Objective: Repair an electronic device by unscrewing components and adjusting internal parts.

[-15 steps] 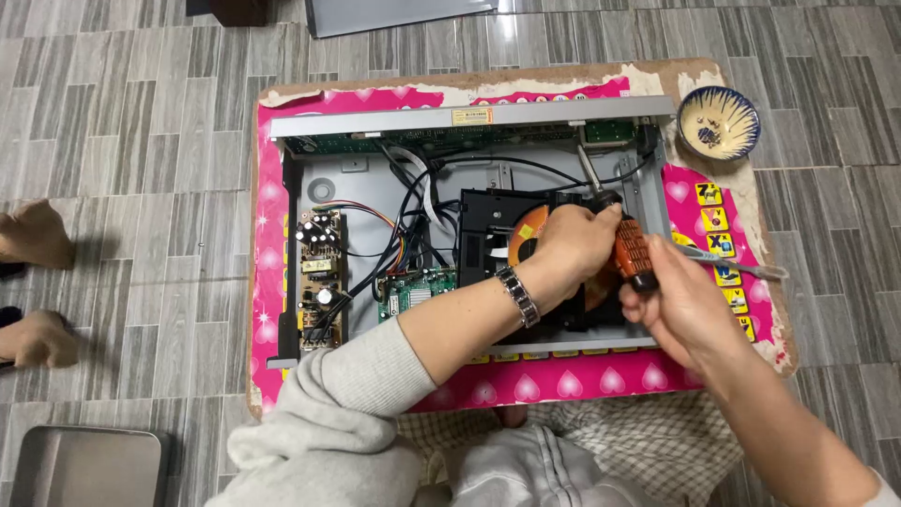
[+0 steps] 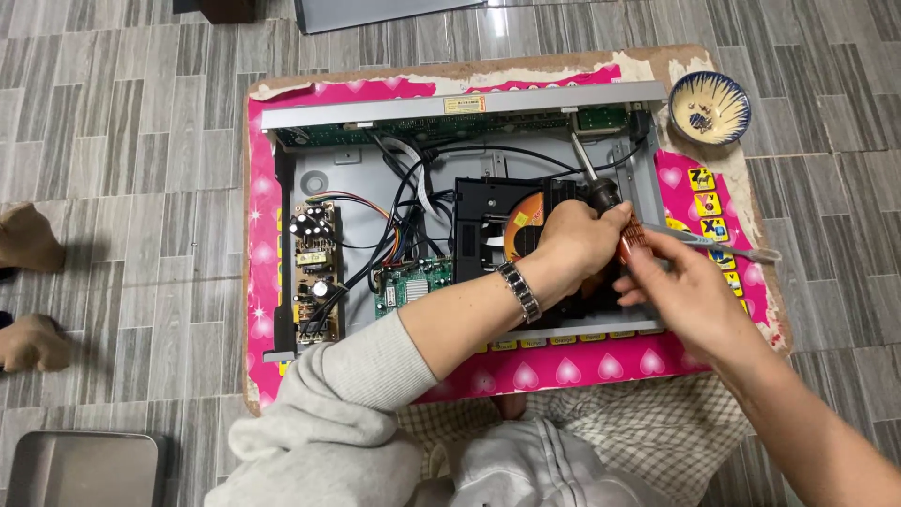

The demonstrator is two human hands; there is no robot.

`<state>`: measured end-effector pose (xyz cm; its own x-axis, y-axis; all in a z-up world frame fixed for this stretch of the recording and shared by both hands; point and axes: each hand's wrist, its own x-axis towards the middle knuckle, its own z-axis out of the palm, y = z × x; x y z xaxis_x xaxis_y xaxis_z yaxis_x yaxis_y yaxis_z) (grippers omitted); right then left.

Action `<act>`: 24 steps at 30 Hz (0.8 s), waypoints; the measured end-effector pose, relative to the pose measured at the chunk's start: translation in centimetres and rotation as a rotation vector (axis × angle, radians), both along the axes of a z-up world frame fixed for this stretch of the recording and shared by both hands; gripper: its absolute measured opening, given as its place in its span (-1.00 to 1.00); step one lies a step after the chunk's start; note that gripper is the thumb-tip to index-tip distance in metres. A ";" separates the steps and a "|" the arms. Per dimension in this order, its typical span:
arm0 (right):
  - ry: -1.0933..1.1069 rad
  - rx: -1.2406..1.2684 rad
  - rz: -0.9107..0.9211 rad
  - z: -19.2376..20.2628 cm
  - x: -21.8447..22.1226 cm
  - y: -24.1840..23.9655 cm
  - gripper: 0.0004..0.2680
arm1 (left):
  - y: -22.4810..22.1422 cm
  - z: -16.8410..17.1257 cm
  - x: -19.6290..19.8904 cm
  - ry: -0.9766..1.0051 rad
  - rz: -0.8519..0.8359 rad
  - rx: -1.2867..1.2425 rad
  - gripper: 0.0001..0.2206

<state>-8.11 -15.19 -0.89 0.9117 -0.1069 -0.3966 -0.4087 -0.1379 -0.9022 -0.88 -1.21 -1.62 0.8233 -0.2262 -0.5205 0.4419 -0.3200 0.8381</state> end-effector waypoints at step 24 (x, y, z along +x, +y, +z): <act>-0.009 -0.107 0.005 0.2 -0.7 0.0 -0.73 | 0.2 0.8 -0.8 -0.016 -0.022 -0.059 -0.60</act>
<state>-8.84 -15.22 -0.73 0.9160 -0.1433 -0.3746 -0.3992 -0.2354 -0.8861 -1.73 -0.97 -0.85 0.8257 -0.2743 -0.4929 0.4219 -0.2796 0.8624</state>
